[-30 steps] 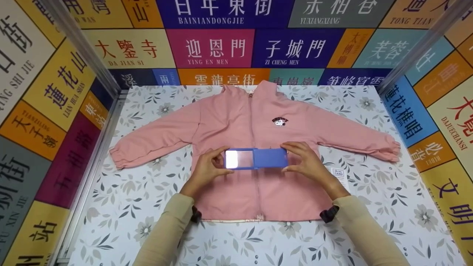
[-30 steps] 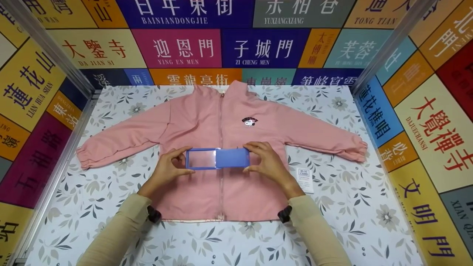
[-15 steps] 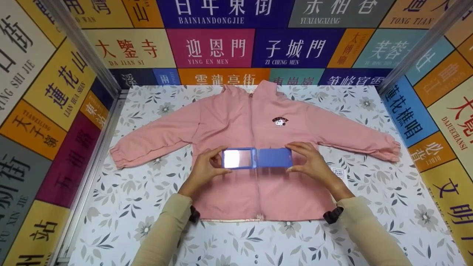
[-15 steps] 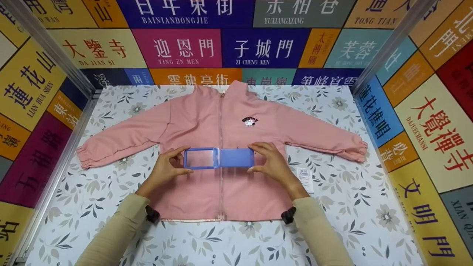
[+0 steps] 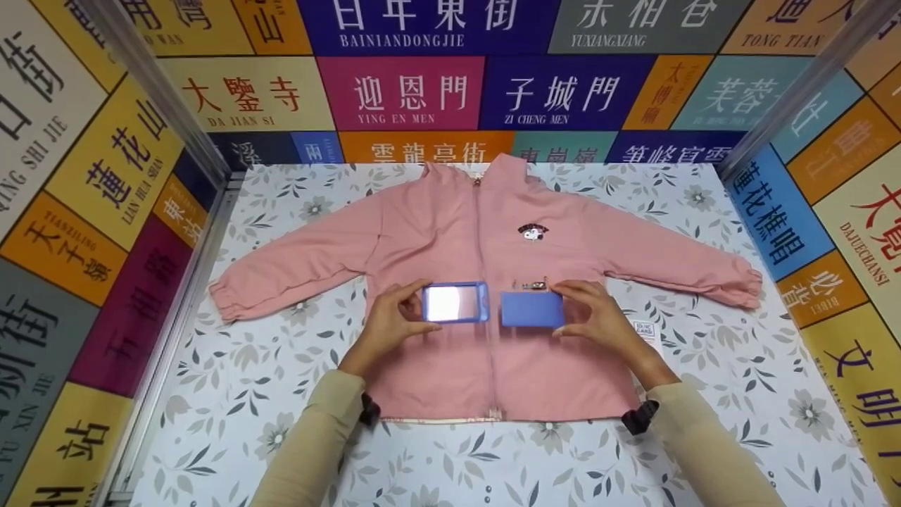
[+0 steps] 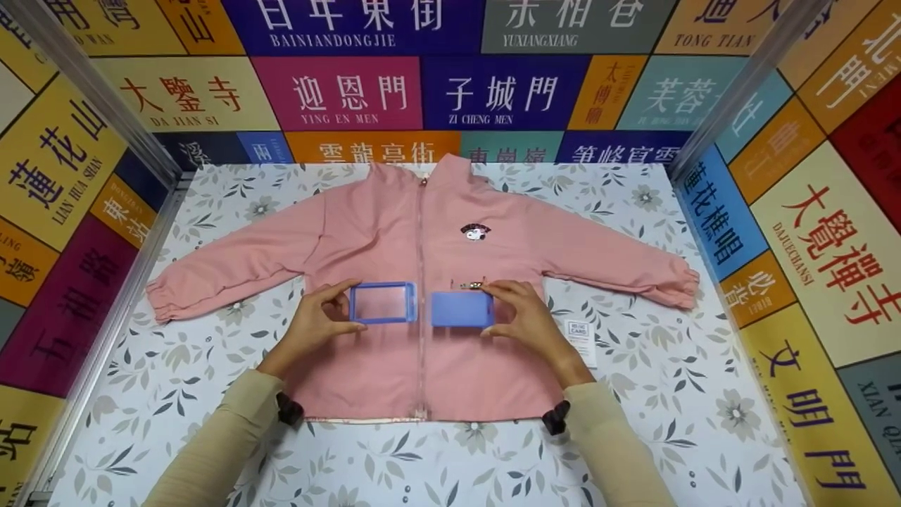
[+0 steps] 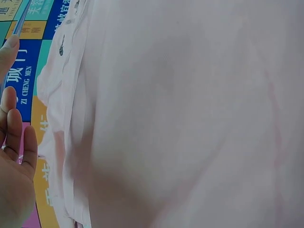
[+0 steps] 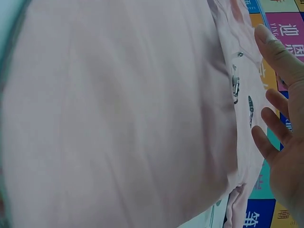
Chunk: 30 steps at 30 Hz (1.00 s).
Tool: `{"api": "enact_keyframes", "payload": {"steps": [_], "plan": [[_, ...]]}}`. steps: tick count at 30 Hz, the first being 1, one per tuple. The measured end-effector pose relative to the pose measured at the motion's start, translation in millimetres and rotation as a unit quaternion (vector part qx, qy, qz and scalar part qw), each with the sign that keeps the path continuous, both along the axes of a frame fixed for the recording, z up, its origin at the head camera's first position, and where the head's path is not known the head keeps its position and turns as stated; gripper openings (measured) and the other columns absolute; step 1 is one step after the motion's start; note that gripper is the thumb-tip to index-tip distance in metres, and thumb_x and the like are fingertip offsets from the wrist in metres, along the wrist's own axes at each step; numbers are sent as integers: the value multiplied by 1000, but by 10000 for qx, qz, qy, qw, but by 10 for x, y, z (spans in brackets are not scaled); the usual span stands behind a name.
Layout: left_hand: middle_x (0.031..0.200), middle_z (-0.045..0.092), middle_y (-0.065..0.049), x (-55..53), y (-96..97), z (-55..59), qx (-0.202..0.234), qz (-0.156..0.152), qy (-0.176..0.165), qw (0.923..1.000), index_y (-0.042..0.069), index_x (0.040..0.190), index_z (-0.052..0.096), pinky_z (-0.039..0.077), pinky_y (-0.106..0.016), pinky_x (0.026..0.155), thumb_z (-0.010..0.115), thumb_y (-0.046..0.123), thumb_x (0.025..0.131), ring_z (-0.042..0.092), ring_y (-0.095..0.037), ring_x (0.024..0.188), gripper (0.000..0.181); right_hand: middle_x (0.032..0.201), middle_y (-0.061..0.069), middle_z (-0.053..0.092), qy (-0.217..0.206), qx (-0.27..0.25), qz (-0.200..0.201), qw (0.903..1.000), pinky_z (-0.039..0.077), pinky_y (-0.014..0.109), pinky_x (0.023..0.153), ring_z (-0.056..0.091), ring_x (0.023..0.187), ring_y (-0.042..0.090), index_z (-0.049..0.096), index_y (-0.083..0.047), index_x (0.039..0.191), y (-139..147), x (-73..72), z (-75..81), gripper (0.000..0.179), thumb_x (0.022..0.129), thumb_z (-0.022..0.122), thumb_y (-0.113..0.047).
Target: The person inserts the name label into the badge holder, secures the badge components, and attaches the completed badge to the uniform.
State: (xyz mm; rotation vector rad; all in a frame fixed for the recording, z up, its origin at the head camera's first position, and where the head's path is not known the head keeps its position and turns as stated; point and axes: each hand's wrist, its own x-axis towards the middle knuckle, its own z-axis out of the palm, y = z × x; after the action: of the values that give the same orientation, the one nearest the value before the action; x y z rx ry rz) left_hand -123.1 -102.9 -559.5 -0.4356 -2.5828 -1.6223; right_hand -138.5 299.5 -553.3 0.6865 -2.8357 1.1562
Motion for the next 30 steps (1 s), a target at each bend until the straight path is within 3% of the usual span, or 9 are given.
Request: {"api": "enact_keyframes", "payload": {"steps": [9,18,30], "plan": [[77,60,0,-3,9,-23,-52,-51,118,9999,17,132,64,49,-20,68,93,29,63,51,-12,78,76,142,12,54,-289,228,-190,9991,28,60,114,43,130,32,59,-11,136,40,44,-93,86,60,93,-32],[78,61,-2,5,17,-58,32,-146,282,9995,10,131,64,45,-19,68,93,26,64,50,-12,78,75,142,8,54,-539,252,-207,9980,30,55,116,44,131,28,59,-15,137,42,60,-155,85,62,92,-37],[79,61,-3,13,37,-57,112,-185,275,9994,10,131,64,49,-19,69,93,25,64,51,-11,78,75,139,11,56,-402,261,-22,9988,34,53,113,45,129,30,61,-13,136,38,26,-202,81,64,92,-34]]}}
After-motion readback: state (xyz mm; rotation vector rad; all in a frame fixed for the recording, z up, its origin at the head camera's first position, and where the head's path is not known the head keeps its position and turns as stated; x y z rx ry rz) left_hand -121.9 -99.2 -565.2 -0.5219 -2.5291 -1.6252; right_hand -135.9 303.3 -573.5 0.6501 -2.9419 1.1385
